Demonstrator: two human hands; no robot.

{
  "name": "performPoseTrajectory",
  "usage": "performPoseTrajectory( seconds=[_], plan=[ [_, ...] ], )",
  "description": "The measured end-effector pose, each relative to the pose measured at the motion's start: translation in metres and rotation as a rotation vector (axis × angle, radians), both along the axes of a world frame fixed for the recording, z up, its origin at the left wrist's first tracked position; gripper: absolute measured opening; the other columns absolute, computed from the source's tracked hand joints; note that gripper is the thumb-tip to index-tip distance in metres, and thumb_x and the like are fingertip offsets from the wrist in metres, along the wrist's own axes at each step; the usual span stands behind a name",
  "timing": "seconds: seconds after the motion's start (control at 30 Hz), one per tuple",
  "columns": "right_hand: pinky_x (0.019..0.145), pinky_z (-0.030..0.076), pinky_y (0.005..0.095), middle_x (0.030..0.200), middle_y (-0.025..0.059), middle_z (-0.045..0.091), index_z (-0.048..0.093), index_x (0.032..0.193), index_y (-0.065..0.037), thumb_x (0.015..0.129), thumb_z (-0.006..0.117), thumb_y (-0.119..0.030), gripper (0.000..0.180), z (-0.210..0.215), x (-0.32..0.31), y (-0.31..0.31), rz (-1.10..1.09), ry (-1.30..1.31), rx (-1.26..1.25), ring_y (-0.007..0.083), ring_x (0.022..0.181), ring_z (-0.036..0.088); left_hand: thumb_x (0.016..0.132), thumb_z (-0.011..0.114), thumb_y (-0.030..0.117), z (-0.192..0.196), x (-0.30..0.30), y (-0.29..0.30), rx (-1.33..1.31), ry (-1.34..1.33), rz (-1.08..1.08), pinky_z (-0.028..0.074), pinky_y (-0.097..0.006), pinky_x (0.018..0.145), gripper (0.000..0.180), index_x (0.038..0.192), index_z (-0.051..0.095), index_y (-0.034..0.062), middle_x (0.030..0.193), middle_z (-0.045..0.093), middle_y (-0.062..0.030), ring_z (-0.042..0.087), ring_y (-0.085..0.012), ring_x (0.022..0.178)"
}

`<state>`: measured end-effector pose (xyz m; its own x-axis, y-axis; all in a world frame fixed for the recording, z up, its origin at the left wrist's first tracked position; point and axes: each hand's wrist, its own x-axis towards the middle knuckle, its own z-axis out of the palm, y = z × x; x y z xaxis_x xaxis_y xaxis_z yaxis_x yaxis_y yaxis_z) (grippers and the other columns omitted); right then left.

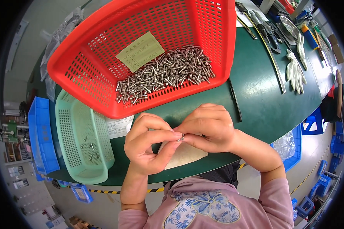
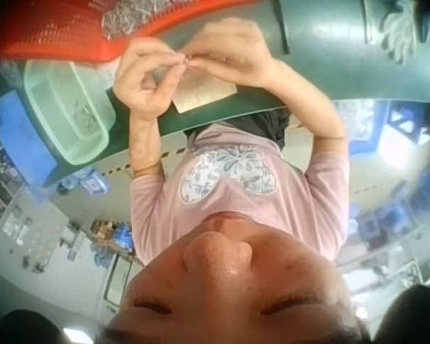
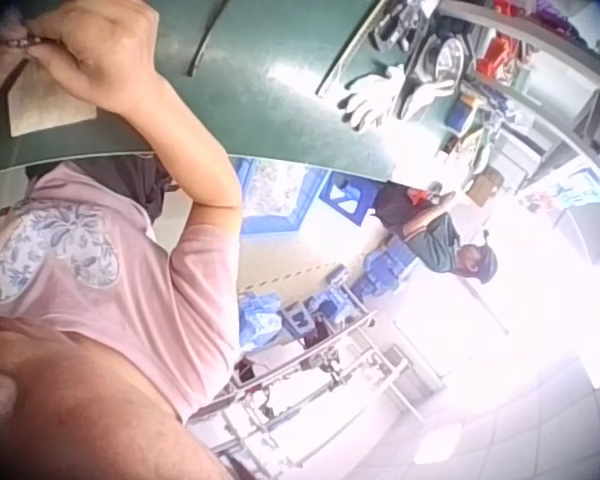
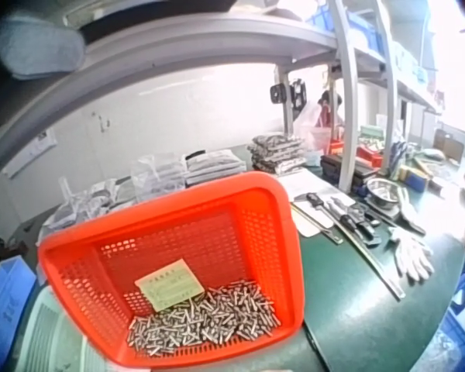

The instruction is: Inspecting and cleaning small metal hardware components using a craft knife and a pick tool.

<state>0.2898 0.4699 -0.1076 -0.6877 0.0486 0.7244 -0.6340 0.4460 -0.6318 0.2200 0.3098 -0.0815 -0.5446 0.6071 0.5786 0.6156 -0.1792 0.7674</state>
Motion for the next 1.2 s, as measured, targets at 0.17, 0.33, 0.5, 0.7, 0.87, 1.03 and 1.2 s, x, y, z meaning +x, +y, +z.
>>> performPoseTrajectory(
  seconds=[0.17, 0.33, 0.5, 0.7, 0.87, 1.03, 1.2],
  plan=[
    [0.048, 0.042, 0.0275, 0.065, 0.0050, 0.059, 0.063, 0.078, -0.005, 0.067, 0.071, -0.006, 0.014, 0.007, 0.003, 0.001, 0.083, -0.144, -0.107, 0.0179, 0.054, 0.058, 0.063, 0.069, -0.003, -0.001, -0.001, -0.002, -0.018, -0.010, -0.016, 0.042, -0.026, 0.057, 0.023, 0.085, 0.066, 0.0023, 0.076, 0.059, -0.0071, 0.053, -0.0167, 0.067],
    [0.053, 0.043, 0.0231, 0.066, 0.0028, 0.061, 0.063, 0.078, 0.000, 0.073, 0.069, -0.009, 0.011, 0.011, 0.008, 0.005, 0.240, -0.501, -0.386, 0.0065, 0.060, 0.055, 0.061, 0.066, -0.003, 0.005, 0.002, 0.000, -0.059, -0.069, 0.038, 0.044, -0.026, 0.061, 0.036, 0.097, 0.065, -0.0015, 0.079, 0.058, -0.0089, 0.054, -0.0171, 0.068],
    [0.054, 0.043, 0.0209, 0.069, 0.0013, 0.062, 0.063, 0.079, 0.001, 0.076, 0.067, -0.009, 0.011, 0.014, 0.009, 0.007, 0.351, -0.648, -0.560, 0.0040, 0.062, 0.053, 0.060, 0.067, -0.002, 0.003, -0.003, 0.000, -0.103, 0.028, -0.007, 0.045, -0.026, 0.062, 0.038, 0.098, 0.063, -0.0024, 0.082, 0.056, -0.0099, 0.055, -0.0173, 0.071],
    [0.055, 0.041, 0.0220, 0.071, 0.0017, 0.061, 0.063, 0.078, 0.000, 0.073, 0.068, -0.005, 0.009, 0.018, 0.009, 0.009, 0.425, -0.762, -0.651, 0.0065, 0.063, 0.052, 0.060, 0.072, 0.002, 0.001, -0.005, -0.003, -0.125, -0.001, -0.002, 0.045, -0.025, 0.061, 0.036, 0.094, 0.063, -0.0018, 0.082, 0.056, -0.0102, 0.055, -0.0176, 0.071],
    [0.056, 0.041, 0.0231, 0.071, 0.0029, 0.060, 0.063, 0.078, 0.000, 0.073, 0.069, -0.004, 0.009, 0.015, 0.009, 0.009, 0.435, -0.727, -0.646, 0.0080, 0.063, 0.053, 0.060, 0.072, 0.002, 0.000, -0.004, -0.003, -0.116, -0.013, -0.018, 0.044, -0.025, 0.062, 0.035, 0.094, 0.063, -0.0012, 0.083, 0.056, -0.0104, 0.054, -0.0176, 0.071],
    [0.058, 0.043, 0.0221, 0.073, 0.0004, 0.061, 0.064, 0.082, 0.000, 0.076, 0.066, -0.003, 0.007, 0.014, 0.010, 0.007, 0.453, -0.607, -0.593, 0.0048, 0.066, 0.053, 0.060, 0.072, 0.002, 0.001, -0.003, -0.003, -0.089, -0.079, -0.057, 0.043, -0.025, 0.062, 0.032, 0.091, 0.062, -0.0005, 0.082, 0.055, -0.0106, 0.053, -0.0176, 0.071],
    [0.058, 0.044, 0.0227, 0.072, 0.0018, 0.060, 0.064, 0.082, 0.001, 0.075, 0.067, -0.003, 0.008, 0.014, 0.010, 0.006, 0.435, -0.591, -0.541, 0.0060, 0.065, 0.054, 0.061, 0.070, 0.002, 0.000, -0.003, -0.003, -0.056, -0.115, -0.088, 0.043, -0.026, 0.062, 0.030, 0.089, 0.061, -0.0008, 0.082, 0.055, -0.0104, 0.053, -0.0176, 0.071]
  ],
)
